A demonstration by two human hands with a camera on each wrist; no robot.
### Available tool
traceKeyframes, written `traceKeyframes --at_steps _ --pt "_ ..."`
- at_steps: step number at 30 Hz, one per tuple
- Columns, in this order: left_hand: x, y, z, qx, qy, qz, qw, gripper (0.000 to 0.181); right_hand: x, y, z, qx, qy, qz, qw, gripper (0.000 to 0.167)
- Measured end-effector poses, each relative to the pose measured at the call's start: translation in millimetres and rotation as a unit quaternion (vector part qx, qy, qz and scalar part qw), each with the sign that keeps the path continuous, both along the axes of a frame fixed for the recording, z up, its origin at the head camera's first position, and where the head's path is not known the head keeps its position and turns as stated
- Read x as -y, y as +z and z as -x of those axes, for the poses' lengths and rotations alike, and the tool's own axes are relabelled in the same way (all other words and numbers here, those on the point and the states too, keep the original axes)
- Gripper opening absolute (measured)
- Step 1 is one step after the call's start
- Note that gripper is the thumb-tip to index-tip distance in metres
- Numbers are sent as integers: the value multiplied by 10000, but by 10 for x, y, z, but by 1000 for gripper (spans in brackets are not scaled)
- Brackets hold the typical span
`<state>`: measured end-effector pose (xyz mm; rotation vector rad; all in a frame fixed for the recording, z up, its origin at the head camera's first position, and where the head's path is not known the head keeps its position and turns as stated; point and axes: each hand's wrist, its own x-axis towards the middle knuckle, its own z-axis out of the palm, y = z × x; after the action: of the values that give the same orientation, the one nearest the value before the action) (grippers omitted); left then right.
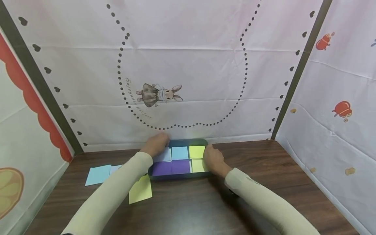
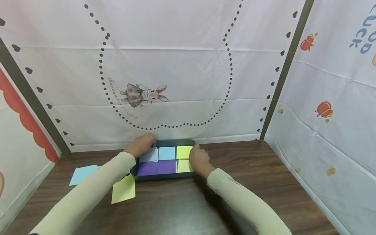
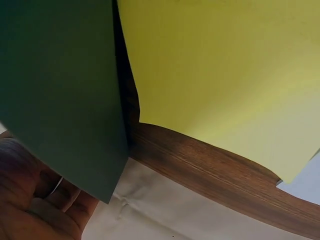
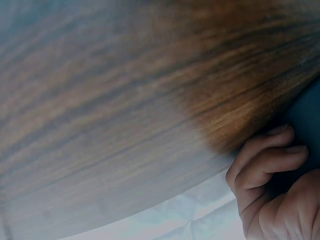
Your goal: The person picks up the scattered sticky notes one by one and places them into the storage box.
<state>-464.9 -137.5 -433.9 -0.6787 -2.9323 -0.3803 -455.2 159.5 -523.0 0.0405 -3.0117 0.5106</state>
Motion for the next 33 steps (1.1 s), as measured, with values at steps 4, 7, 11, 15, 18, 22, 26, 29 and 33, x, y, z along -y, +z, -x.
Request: traceKeyframes --at_steps 4,7,11,15,18,22,26,29,33 --pt "-2 24 -69 -13 134 178 9998 15 -1 -65 59 66 6 -24 10000 31" --pt "-5 41 -108 -34 147 313 9994 14 -3 -87 95 136 14 -29 9999 31" --pt "40 -39 -54 -126 64 367 9992 15 -18 -122 120 180 49 -121 9998 29" --pt "55 -50 -28 -79 44 372 9993 16 -35 -135 116 136 52 -180 9997 25" --pt "65 -37 2 -1 64 398 9992 17 -42 -127 110 143 49 -245 9996 27" --pt "140 -99 99 37 111 319 9994 18 -27 -83 68 109 45 -306 9995 27" --pt "230 -71 87 74 45 90 9999 16 7 8 -40 -104 85 -278 9995 25" --pt "263 69 -27 22 9 -46 10000 12 56 180 -182 -152 82 -229 9996 25" --pt "263 339 -293 -94 -48 -98 9999 8 76 256 -227 -117 96 -131 9998 28"
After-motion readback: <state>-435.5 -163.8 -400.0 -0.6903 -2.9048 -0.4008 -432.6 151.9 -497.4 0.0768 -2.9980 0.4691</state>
